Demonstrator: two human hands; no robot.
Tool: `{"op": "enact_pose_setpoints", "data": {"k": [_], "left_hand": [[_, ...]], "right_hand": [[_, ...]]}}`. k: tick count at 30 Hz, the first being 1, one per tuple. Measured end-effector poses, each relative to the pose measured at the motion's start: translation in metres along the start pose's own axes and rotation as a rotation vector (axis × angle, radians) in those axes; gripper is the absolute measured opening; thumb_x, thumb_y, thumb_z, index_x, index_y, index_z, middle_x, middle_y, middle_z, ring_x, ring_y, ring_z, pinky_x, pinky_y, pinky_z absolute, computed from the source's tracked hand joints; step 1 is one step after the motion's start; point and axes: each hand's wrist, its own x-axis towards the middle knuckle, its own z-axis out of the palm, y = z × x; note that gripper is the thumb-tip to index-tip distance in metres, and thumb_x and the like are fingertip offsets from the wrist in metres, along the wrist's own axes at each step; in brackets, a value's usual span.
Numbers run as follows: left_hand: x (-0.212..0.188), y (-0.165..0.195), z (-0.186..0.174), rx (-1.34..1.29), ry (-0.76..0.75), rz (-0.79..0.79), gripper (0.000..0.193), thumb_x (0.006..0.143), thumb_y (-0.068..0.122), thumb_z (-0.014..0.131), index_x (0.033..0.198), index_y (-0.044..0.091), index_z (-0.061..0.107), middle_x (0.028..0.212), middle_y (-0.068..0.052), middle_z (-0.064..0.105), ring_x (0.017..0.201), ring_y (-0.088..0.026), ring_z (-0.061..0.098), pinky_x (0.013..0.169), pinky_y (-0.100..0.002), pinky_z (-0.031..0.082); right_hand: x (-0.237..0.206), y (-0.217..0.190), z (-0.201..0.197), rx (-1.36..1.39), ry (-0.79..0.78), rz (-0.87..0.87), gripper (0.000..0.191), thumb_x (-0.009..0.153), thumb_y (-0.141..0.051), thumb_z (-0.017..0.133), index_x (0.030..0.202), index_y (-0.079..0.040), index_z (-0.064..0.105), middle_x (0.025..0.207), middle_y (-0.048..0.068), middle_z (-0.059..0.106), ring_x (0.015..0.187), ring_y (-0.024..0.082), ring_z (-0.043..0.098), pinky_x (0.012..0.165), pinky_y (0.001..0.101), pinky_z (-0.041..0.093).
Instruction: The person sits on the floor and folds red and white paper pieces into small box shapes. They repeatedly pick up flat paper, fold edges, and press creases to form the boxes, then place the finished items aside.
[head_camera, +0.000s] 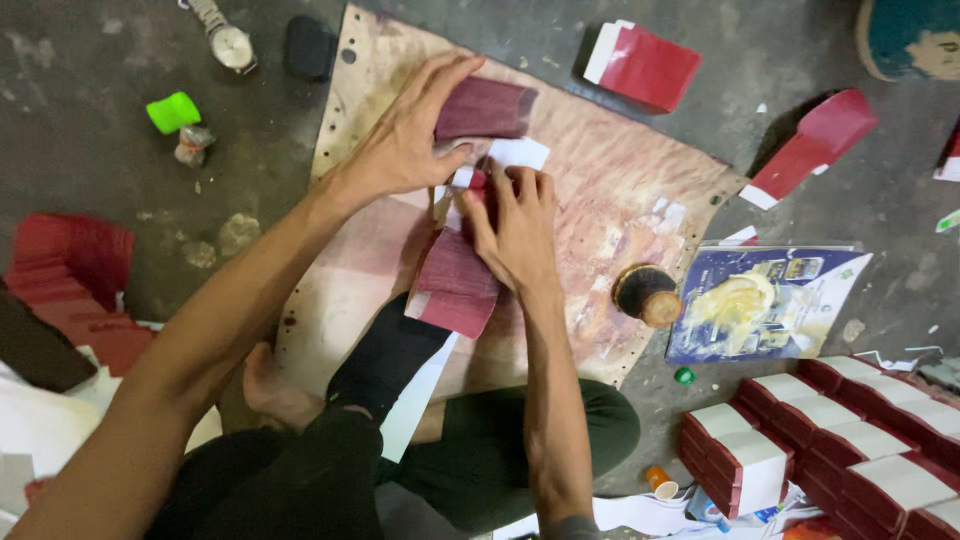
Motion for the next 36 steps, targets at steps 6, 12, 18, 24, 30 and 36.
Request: {"op": "enact_pose_setpoints", "data": {"k": [6, 12, 18, 24, 30, 36], "left_hand": [[-0.003, -0.002, -0.004, 0.136, -0.12, -0.11, 0.045, 0.095, 0.004, 0.074, 0.138, 0.004, 0.059, 0.133, -0.019, 0.064, 0.121, -0.038, 0.064, 0.107, -0.042, 0.051], [-0.012, 0.01, 0.008, -0.072, -0.312, -0.155, 0.049, 0.079, 0.008, 0.076, 0.127, 0.007, 0.068, 0.12, -0.013, 0.071, 0.113, -0.033, 0.067, 0.101, -0.038, 0.053], [-0.034, 0.009, 0.016, -0.382, -0.451, -0.193, 0.076, 0.082, 0.021, 0.08, 0.148, 0.004, 0.046, 0.14, -0.019, 0.057, 0.132, -0.032, 0.054, 0.112, -0.042, 0.042], [-0.053, 0.022, 0.044, -0.744, -0.337, -0.467, 0.067, 0.098, 0.036, 0.068, 0.154, 0.008, 0.044, 0.151, -0.015, 0.046, 0.144, -0.028, 0.046, 0.123, -0.042, 0.039], [-0.074, 0.037, 0.054, -0.532, -0.185, -0.268, 0.064, 0.101, 0.028, 0.066, 0.154, 0.003, 0.04, 0.155, -0.021, 0.046, 0.148, -0.033, 0.039, 0.123, -0.043, 0.029], [-0.061, 0.048, 0.031, -0.167, -0.277, -0.329, 0.053, 0.105, 0.022, 0.063, 0.154, 0.009, 0.049, 0.158, -0.017, 0.05, 0.148, -0.03, 0.046, 0.122, -0.038, 0.035]], "right_hand": [[-0.017, -0.016, -0.013, -0.001, -0.08, 0.114, 0.039, 0.1, -0.03, 0.066, 0.129, -0.003, 0.067, 0.119, 0.022, 0.059, 0.109, 0.038, 0.055, 0.099, 0.0487, 0.045], [-0.067, -0.041, 0.01, -0.168, 0.085, 0.047, 0.047, 0.101, -0.019, 0.063, 0.144, -0.001, 0.058, 0.13, 0.022, 0.058, 0.121, 0.043, 0.049, 0.111, 0.0534, 0.041], [-0.094, -0.035, 0.028, -0.064, 0.364, 0.181, 0.077, 0.096, -0.032, 0.075, 0.158, -0.005, 0.037, 0.156, 0.027, 0.033, 0.147, 0.045, 0.036, 0.125, 0.0528, 0.035], [-0.089, -0.023, 0.03, 0.798, 0.339, 0.384, 0.128, 0.089, -0.049, 0.076, 0.163, -0.007, -0.02, 0.173, 0.03, 0.0, 0.161, 0.046, 0.011, 0.131, 0.0573, 0.017], [-0.104, -0.038, 0.018, 0.047, 0.516, 0.034, 0.111, 0.093, -0.044, 0.074, 0.17, -0.018, -0.003, 0.177, 0.019, 0.001, 0.167, 0.041, 0.007, 0.138, 0.059, 0.01], [-0.089, -0.013, 0.015, 0.036, 0.273, 0.073, 0.088, 0.096, -0.049, 0.063, 0.169, -0.025, 0.02, 0.175, 0.003, 0.025, 0.165, 0.033, 0.026, 0.134, 0.0515, 0.016]]}}
